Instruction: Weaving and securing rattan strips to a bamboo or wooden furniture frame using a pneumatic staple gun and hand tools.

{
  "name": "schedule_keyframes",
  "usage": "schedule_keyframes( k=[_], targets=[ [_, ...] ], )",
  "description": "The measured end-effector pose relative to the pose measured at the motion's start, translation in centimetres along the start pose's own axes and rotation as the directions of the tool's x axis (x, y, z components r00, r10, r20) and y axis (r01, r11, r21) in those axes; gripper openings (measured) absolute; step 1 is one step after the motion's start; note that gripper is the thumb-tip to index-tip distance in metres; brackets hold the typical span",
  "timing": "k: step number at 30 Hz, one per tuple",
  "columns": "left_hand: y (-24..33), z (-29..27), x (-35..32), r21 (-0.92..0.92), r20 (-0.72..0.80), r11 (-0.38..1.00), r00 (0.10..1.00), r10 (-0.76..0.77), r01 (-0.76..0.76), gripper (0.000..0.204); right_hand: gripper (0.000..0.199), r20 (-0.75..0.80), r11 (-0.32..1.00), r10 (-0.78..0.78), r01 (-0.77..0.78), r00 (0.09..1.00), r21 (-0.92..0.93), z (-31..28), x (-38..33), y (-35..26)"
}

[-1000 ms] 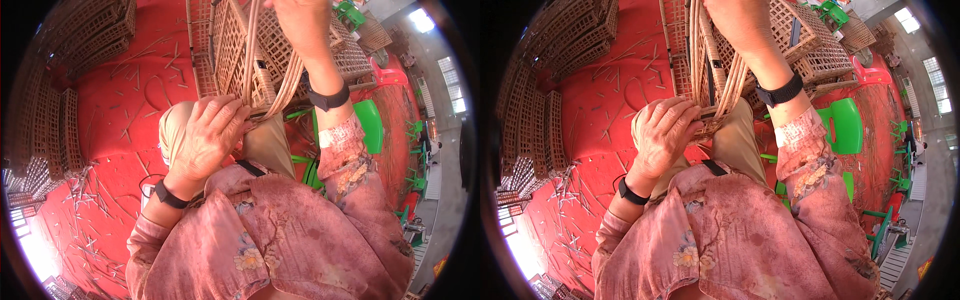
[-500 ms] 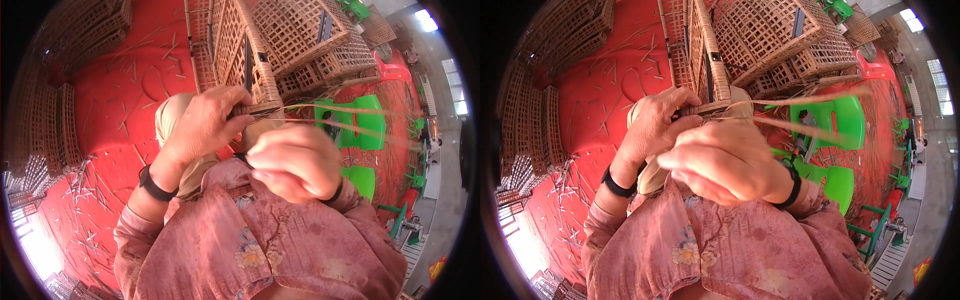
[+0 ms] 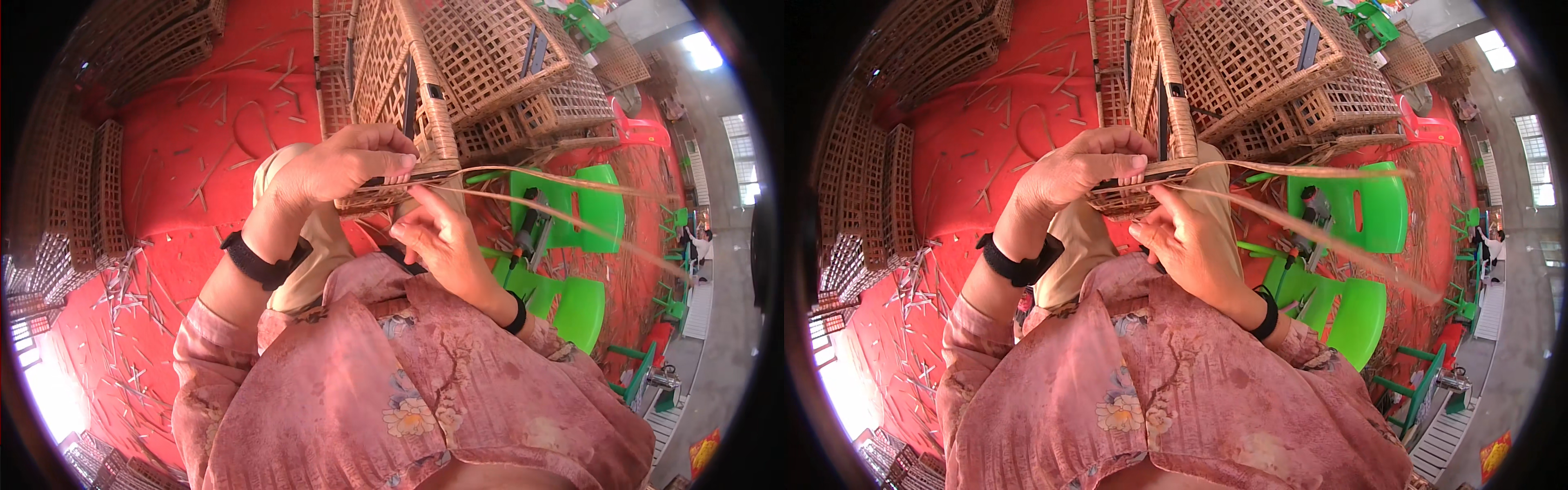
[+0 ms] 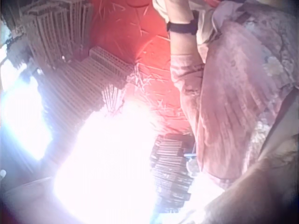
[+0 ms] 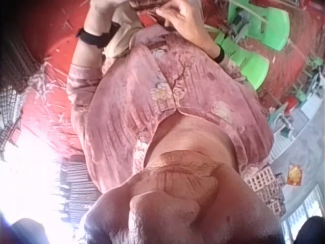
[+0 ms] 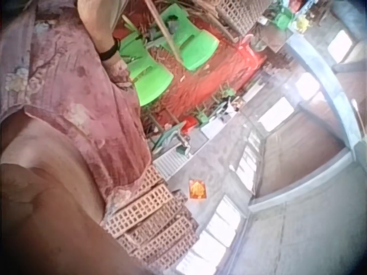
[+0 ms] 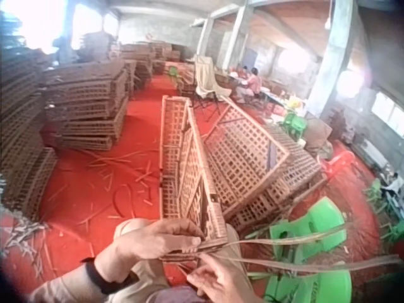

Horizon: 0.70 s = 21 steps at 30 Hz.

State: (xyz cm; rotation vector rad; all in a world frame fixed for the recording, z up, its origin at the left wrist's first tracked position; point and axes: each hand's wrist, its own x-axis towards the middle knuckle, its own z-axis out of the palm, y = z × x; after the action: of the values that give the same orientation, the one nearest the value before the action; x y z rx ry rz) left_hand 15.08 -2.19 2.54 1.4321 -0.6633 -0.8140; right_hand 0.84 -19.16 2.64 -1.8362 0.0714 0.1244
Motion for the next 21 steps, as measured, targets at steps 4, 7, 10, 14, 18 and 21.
schedule_keyframes(
  k=[4,7,10,14,18,21],
  targets=[
    [-0.4,0.1,-0.3,-0.079,-0.009,0.997,1.0,0.0,-0.001,0.03,0.038,0.005,0.976,0.103,-0.102,0.995,0.195,0.1,0.8,-0.4],
    [-0.5,0.2,-0.4,-0.08,-0.002,0.996,0.999,0.036,-0.036,0.028,0.029,-0.048,0.993,-0.025,0.03,0.999,0.113,0.0,1.1,1.1],
    [-0.7,0.2,-0.4,-0.097,-0.003,0.995,1.0,0.02,-0.02,0.027,0.02,-0.067,0.984,-0.082,0.091,0.994,0.155,-0.2,1.1,0.9],
    [-0.8,0.4,-0.6,-0.152,-0.02,0.988,1.0,-0.003,0.0,0.028,0.021,-0.016,0.939,-0.273,0.263,0.962,-0.22,-1.7,0.1,-0.7],
    [0.1,0.6,-0.7,-0.078,-0.044,0.997,0.999,0.01,-0.013,0.028,0.023,0.071,0.972,-0.124,0.135,0.99,-0.191,-3.0,-2.2,-1.4],
    [0.2,0.6,-0.8,-0.057,-0.053,0.998,0.998,-0.014,0.011,0.029,0.018,0.152,0.994,0.074,-0.06,0.986,-0.094,-3.5,-3.0,-2.4]
  ],
)
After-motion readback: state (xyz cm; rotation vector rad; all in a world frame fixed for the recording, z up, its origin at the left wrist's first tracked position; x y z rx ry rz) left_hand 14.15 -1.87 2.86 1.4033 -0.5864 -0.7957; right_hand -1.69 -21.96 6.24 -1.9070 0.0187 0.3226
